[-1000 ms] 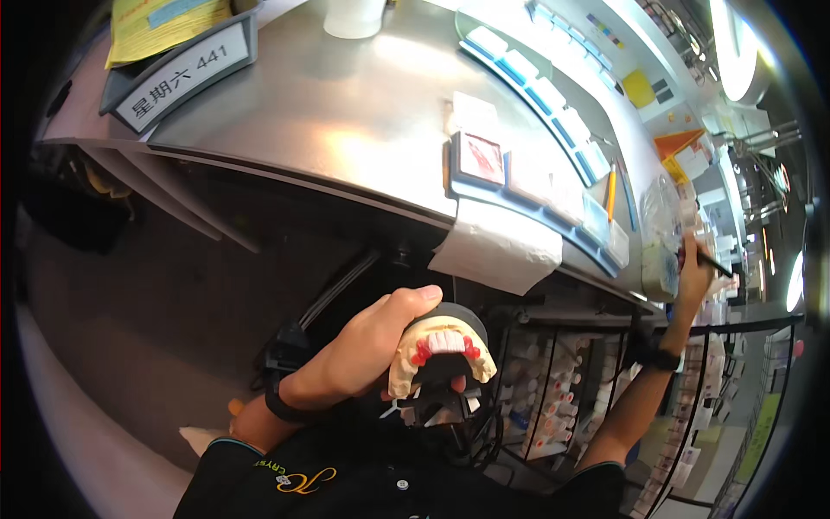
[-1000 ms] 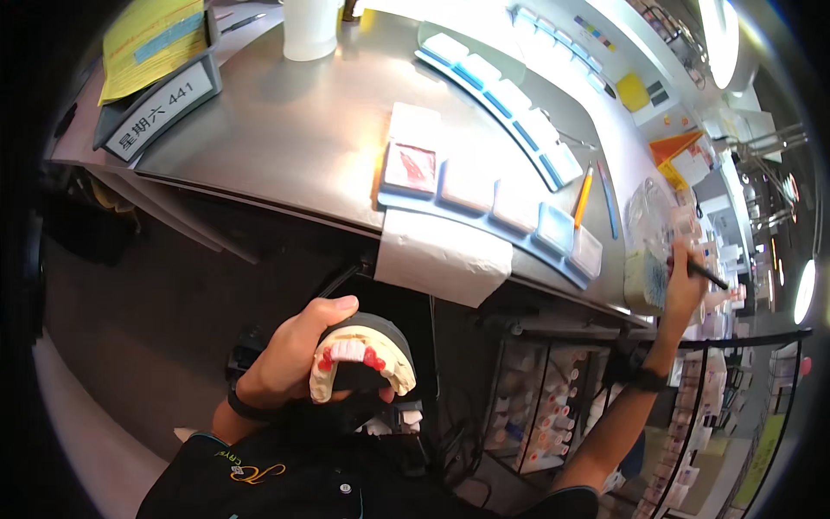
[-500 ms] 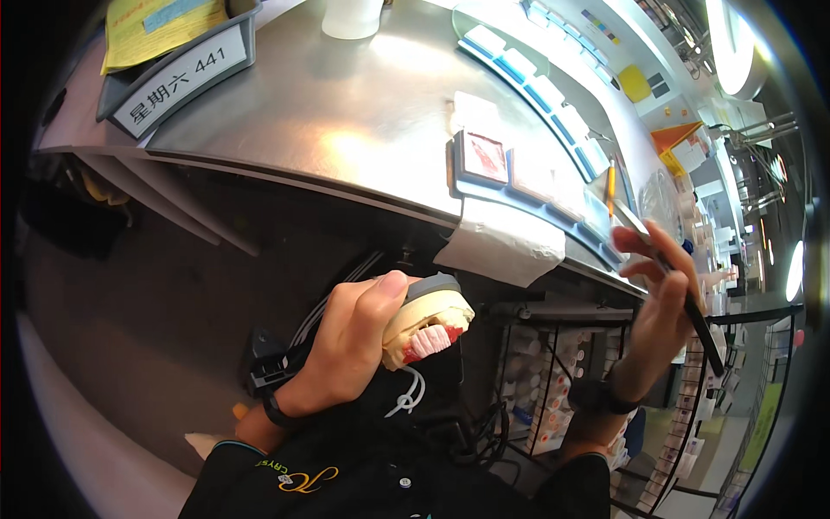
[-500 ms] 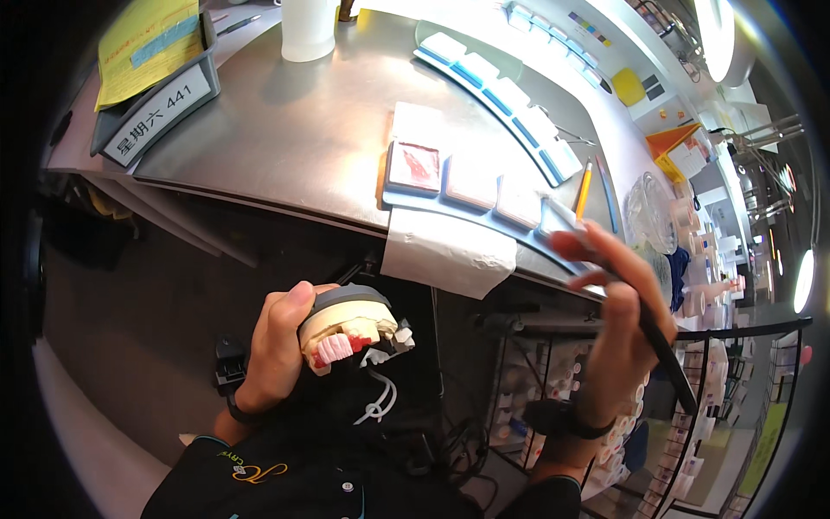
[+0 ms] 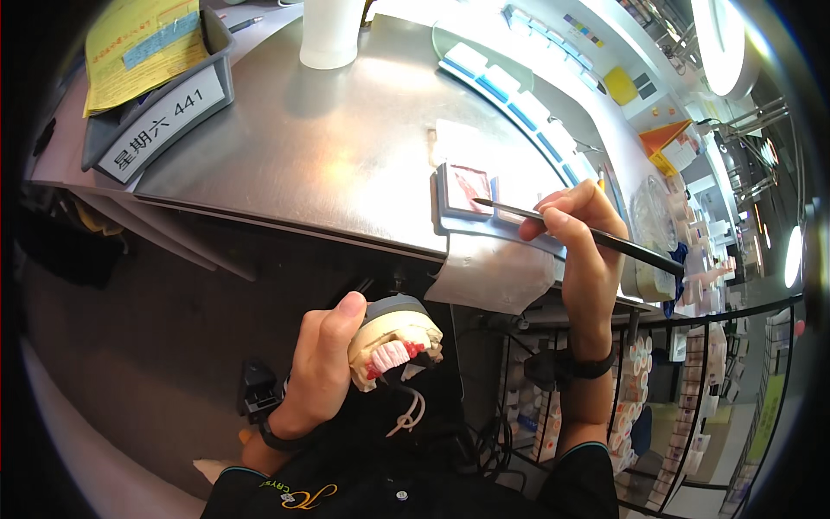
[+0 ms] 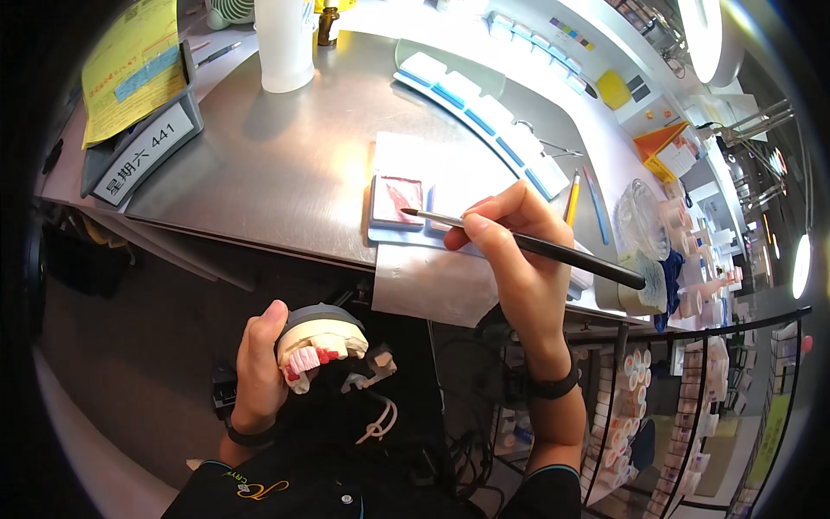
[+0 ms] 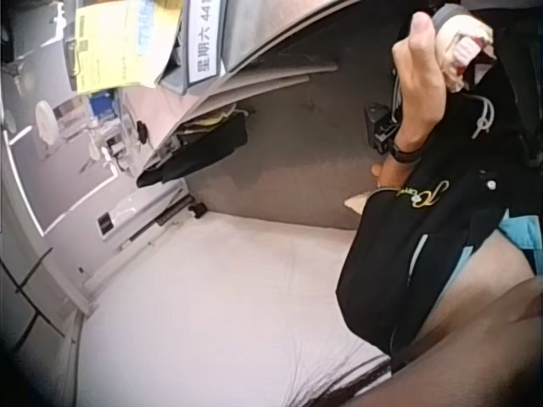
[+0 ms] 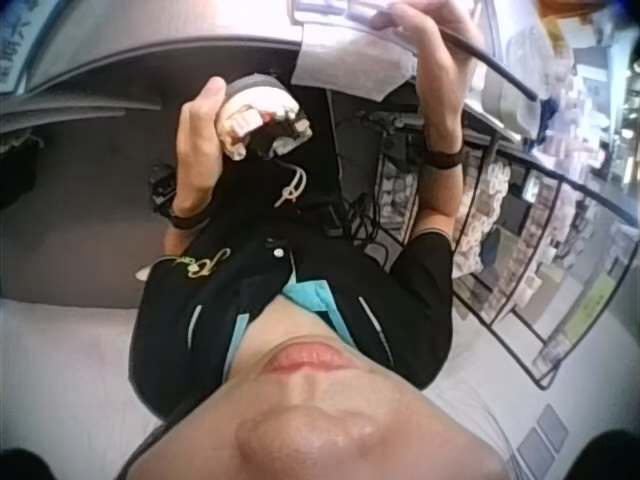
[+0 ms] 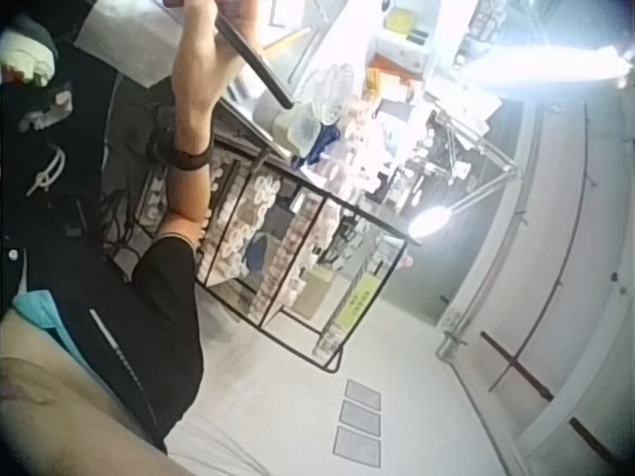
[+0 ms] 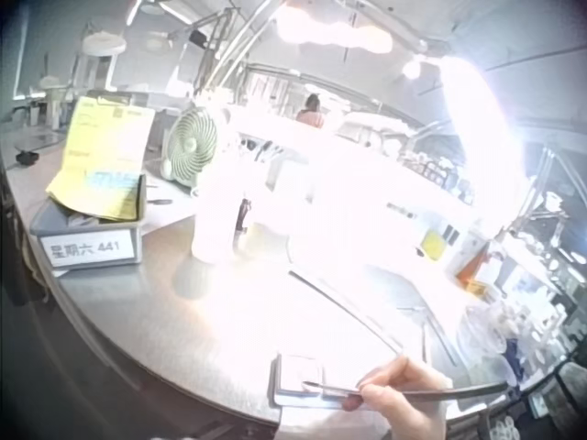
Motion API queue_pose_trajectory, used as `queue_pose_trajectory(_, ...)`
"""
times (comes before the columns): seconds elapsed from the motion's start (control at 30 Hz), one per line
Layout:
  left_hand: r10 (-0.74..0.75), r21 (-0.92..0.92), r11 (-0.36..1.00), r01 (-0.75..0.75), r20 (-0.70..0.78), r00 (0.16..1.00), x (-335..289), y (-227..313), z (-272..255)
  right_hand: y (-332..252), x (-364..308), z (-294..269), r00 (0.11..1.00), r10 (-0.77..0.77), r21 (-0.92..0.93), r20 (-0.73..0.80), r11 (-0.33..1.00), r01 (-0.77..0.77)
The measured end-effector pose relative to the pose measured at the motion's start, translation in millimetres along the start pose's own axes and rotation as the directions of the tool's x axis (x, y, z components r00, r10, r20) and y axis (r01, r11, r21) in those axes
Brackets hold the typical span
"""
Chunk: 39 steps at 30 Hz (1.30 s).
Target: Applying a glaze or stain to a dental prosthesis using a fine brush.
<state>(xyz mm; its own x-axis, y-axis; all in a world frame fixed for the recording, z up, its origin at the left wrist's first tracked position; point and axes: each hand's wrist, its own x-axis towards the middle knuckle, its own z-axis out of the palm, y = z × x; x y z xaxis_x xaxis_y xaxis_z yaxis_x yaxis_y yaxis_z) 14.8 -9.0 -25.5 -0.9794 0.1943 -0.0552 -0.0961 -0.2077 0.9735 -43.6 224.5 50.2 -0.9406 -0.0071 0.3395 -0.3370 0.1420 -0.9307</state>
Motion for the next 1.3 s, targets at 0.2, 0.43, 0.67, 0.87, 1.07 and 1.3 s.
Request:
queue_pose_trajectory(0.2, -0.018, -0.037, 0.999, 0.008, -0.295, 0.955, 3.8, -16.4, 3.3, -1.1, 1.9, 8.9, 0.999, 0.039, -0.057, 0.012, 0.998, -0.039)
queue_pose_trajectory(0.43, -0.156, -0.128, 0.979, 0.159, 0.036, 0.987, 15.1, 15.4, 1.1, -7.6, -11.9, 1.7, 0.997, 0.012, 0.075, 0.071, 0.997, -0.018)
queue_pose_trajectory(0.67, -0.054, -0.082, 0.995, 0.051, -0.033, 0.998, 13.5, 11.4, 6.1, -43.9, -45.4, 25.7, 0.813, 0.028, -0.083, 0.581, 0.996, 0.025)
queue_pose_trajectory(0.87, 0.11, 0.05, 0.993, -0.108, -0.043, 0.993, 15.7, 6.7, 12.0, -31.9, -62.0, 43.7, 0.874, -0.214, -0.257, 0.437, 0.901, 0.349)
queue_pose_trajectory(1.07, 0.135, 0.24, 0.963, -0.122, -0.04, 0.99, 13.3, 10.2, 10.9, -26.4, -69.2, 50.2, 0.894, -0.229, -0.258, 0.386, 0.903, 0.343)
queue_pose_trajectory(1.3, 0.153, 0.275, 0.952, -0.132, -0.057, 0.987, 11.2, 12.2, 12.8, -28.5, -69.1, 49.5, 0.883, -0.241, -0.3, 0.401, 0.877, 0.376)
